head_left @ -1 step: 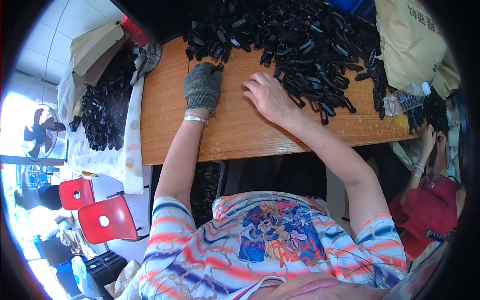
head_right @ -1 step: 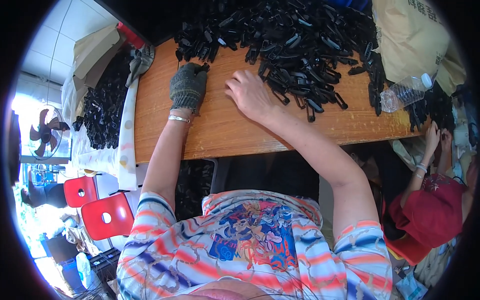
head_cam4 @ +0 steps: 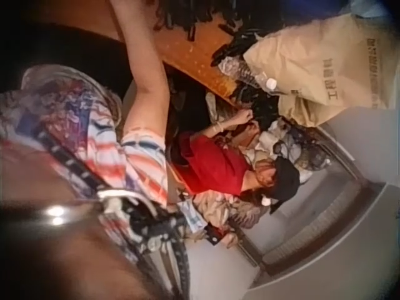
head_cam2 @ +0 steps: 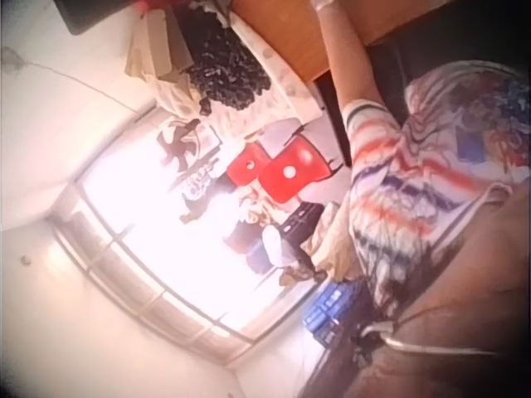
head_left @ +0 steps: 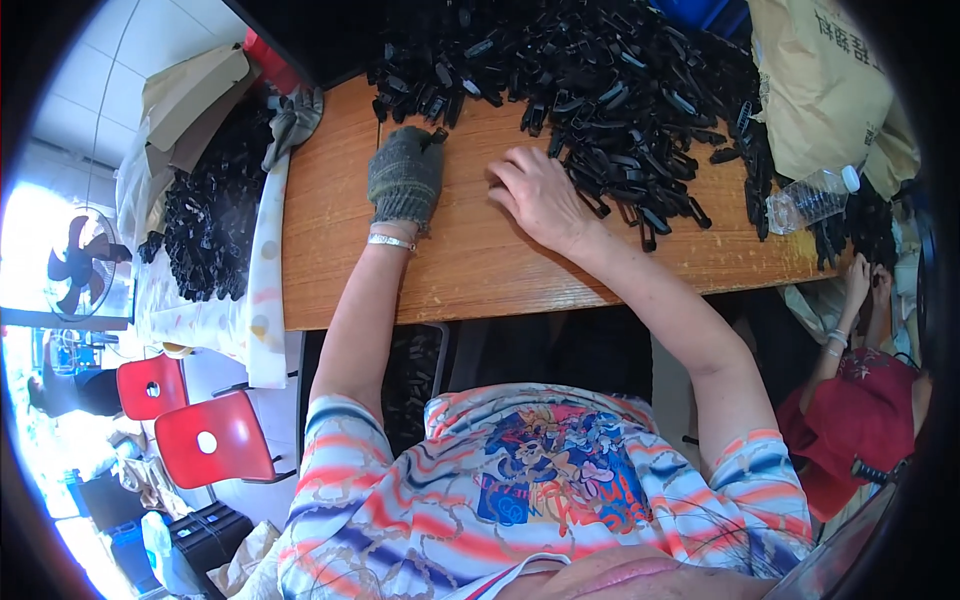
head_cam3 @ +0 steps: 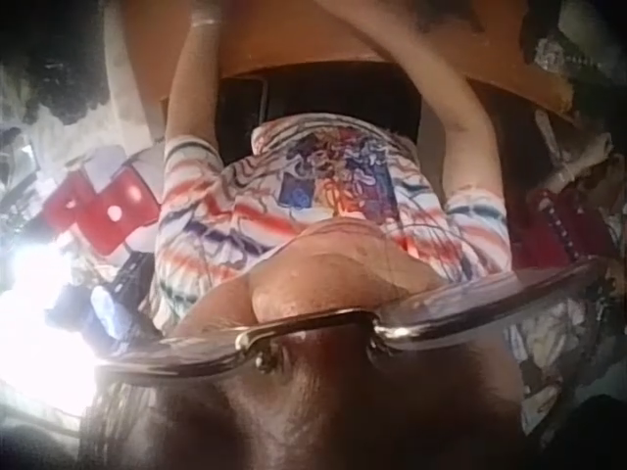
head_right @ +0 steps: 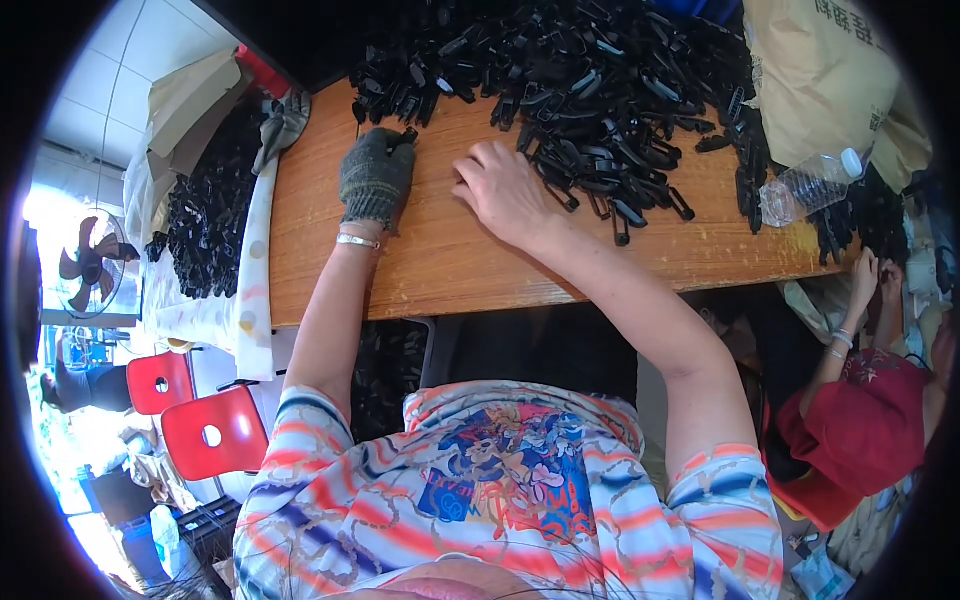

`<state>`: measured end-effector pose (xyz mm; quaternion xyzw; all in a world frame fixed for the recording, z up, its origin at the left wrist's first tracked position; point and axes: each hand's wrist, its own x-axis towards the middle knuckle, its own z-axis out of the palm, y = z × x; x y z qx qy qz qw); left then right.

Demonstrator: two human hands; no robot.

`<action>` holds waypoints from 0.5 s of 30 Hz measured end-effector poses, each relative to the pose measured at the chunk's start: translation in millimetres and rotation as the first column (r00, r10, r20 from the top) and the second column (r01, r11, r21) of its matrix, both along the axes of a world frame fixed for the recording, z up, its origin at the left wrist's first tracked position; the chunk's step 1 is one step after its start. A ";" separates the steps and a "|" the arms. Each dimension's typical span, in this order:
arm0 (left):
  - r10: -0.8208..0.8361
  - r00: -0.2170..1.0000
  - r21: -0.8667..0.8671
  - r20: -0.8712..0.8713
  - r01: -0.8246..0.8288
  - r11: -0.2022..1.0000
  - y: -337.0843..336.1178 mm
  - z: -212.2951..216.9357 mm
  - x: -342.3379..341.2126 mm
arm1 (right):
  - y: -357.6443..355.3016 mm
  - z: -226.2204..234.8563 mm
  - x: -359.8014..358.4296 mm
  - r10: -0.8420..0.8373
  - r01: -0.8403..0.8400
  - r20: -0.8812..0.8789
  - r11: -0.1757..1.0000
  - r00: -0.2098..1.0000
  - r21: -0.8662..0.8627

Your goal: Assembling or inspecting small black plastic components on a wooden workbench in a manufacturing environment.

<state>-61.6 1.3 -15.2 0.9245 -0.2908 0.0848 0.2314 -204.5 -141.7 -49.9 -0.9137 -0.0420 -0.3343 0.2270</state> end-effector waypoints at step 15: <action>-0.345 0.870 -0.626 -0.353 0.055 0.778 1.1 -9.6 -79.8 | 22.6 28.6 0.8 -0.082 0.131 -0.123 0.872 0.989 0.471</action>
